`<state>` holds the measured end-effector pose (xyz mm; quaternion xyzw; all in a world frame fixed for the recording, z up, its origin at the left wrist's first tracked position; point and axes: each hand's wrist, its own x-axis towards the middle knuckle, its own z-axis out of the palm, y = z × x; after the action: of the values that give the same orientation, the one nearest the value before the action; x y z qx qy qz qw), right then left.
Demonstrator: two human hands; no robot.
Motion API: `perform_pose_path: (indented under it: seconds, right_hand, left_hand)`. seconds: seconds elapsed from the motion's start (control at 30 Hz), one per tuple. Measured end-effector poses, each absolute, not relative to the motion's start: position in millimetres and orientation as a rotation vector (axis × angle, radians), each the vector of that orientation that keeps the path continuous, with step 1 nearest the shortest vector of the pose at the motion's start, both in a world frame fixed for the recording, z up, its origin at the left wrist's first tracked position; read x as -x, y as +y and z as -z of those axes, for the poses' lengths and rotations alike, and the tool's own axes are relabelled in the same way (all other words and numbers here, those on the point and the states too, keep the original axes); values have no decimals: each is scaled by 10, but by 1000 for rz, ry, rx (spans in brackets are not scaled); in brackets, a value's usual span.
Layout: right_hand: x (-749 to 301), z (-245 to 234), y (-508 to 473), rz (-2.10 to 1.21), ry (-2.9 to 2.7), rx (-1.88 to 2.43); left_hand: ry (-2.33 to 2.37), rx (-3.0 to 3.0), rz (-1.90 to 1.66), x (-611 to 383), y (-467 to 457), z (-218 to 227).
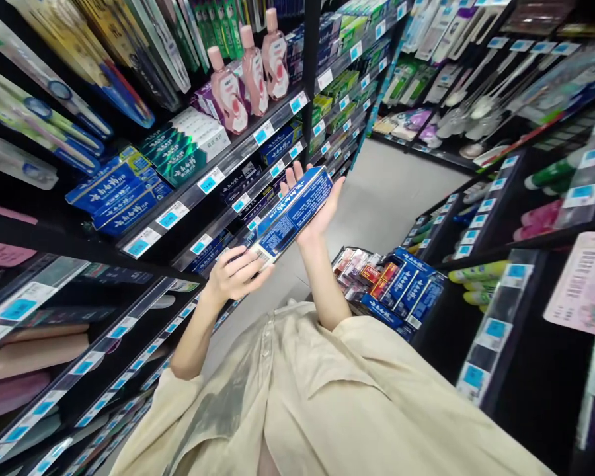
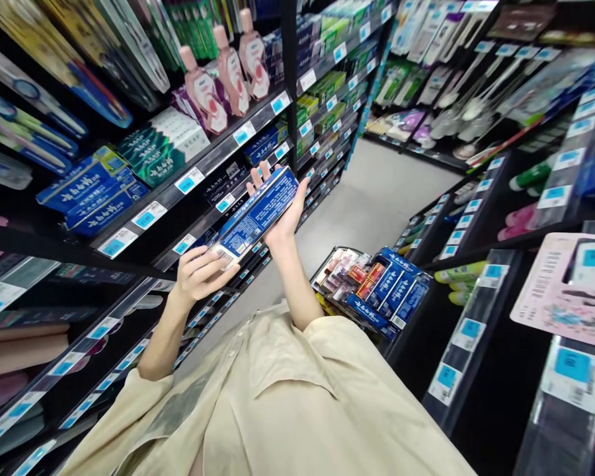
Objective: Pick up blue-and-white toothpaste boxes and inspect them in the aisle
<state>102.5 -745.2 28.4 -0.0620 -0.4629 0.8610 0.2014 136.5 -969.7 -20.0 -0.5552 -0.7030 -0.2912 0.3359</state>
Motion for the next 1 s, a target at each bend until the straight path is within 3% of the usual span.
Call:
perform_pose_path:
  seconds: [0.23,0.6,1.0]
  right_hand:
    - [-985,-322,-7429,-2429,-1180,213]
    - [-970,-330,-7369,-2506,-1021,174]
    - [-852,16,-7460,-2397,-1382,349]
  left_hand:
    - [-1802,1335,573,-1185,-9836,417]
    - [-2002,1250,804,-1036,-9859,436]
    - [-1866,1118,683,-1079,-9766,568]
